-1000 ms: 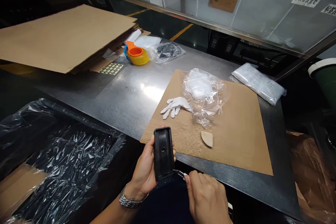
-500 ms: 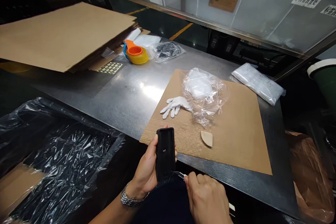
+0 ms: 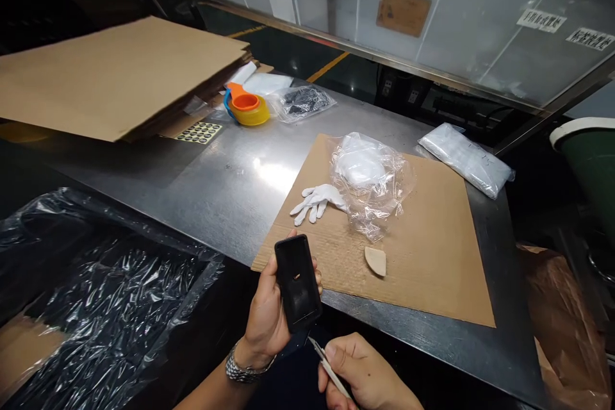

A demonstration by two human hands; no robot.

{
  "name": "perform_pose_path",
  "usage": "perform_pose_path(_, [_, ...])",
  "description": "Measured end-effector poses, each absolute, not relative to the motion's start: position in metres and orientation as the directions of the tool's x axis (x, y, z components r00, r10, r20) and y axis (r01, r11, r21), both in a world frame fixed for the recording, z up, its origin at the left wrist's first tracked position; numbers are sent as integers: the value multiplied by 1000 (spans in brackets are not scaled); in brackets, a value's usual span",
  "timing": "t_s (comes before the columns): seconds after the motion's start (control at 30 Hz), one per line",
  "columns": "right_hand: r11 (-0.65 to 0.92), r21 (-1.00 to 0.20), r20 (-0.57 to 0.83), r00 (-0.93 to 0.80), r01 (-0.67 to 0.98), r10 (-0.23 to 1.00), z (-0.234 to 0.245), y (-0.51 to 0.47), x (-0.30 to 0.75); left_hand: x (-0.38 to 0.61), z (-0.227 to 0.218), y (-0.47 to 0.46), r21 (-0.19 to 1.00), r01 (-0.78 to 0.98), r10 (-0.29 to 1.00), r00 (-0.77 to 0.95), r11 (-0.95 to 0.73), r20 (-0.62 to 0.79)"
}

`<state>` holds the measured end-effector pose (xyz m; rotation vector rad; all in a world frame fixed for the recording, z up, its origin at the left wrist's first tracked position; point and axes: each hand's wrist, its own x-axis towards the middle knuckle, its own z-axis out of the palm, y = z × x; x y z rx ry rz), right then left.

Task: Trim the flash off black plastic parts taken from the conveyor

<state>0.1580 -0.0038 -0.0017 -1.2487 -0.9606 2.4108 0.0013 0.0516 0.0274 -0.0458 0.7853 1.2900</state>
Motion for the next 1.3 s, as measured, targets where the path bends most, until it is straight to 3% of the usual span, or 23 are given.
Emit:
perform_pose_path(0.07, [-735, -678, -616, -534, -14, 579, 2, -1, 160, 0, 26, 54, 314, -880, 795, 109, 357, -597])
perform_pose_path(0.13, [-643, -766, -596, -381, 5, 707, 6, 6, 167, -1, 25, 56, 242, -878, 746, 174, 413, -642])
perform_pose_path(0.17, [-564, -822, -560, -292, 79, 776, 6, 12, 174, -1, 25, 57, 213, -874, 731, 206, 436, -651])
perform_pose_path(0.23, [-325, -854, -392, -93, 406, 915, 0, 24, 192, -1, 26, 58, 176, -867, 717, 254, 467, -650])
perform_pose_path(0.3, [-133, -639, -129, 65, 758, 990, -14, 37, 214, 0, 26, 58, 166, -865, 711, 264, 473, -652])
perform_pose_path(0.33, [-115, -532, -32, 115, 839, 993, -22, 43, 225, 1, 27, 59, 161, -864, 701, 263, 477, -663])
perform_pose_path(0.4, [-129, -405, 99, 184, 905, 978, -36, 51, 240, 3, 27, 59, 150, -862, 676, 259, 484, -690])
perform_pose_path(0.47, [-147, -358, 171, 220, 922, 960, -43, 54, 245, 5, 27, 60, 134, -861, 656, 264, 491, -707])
perform_pose_path(0.57, [-41, -341, 298, 149, 939, 943, -33, 45, 229, 8, 26, 61, 118, -859, 644, 276, 498, -714])
perform_pose_path(0.63, [203, -435, 366, -34, 877, 930, -17, 32, 207, 9, 26, 61, 117, -863, 638, 265, 491, -724])
perform_pose_path(0.73, [517, -547, 427, -312, 658, 849, 6, 16, 174, 10, 28, 61, 111, -871, 627, 250, 478, -738])
perform_pose_path(0.97, [732, -361, 682, -372, 578, 630, 9, 4, 140, 14, 32, 56, 119, -873, 627, 238, 473, -742])
perform_pose_path(1.07, [797, -424, 665, -449, 430, 596, 4, 0, 135, 13, 34, 57, 116, -882, 639, 234, 456, -733])
perform_pose_path(1.13, [722, -569, 599, -403, 395, 692, 3, -2, 136, 11, 36, 58, 121, -886, 652, 231, 448, -722])
perform_pose_path(1.23, [417, -801, 368, -198, 430, 909, 7, -2, 143, 9, 38, 58, 137, -874, 652, 235, 467, -720])
perform_pose_path(1.3, [111, -904, 70, -113, 413, 991, 12, 0, 149, 10, 38, 56, 160, -866, 655, 225, 474, -721])
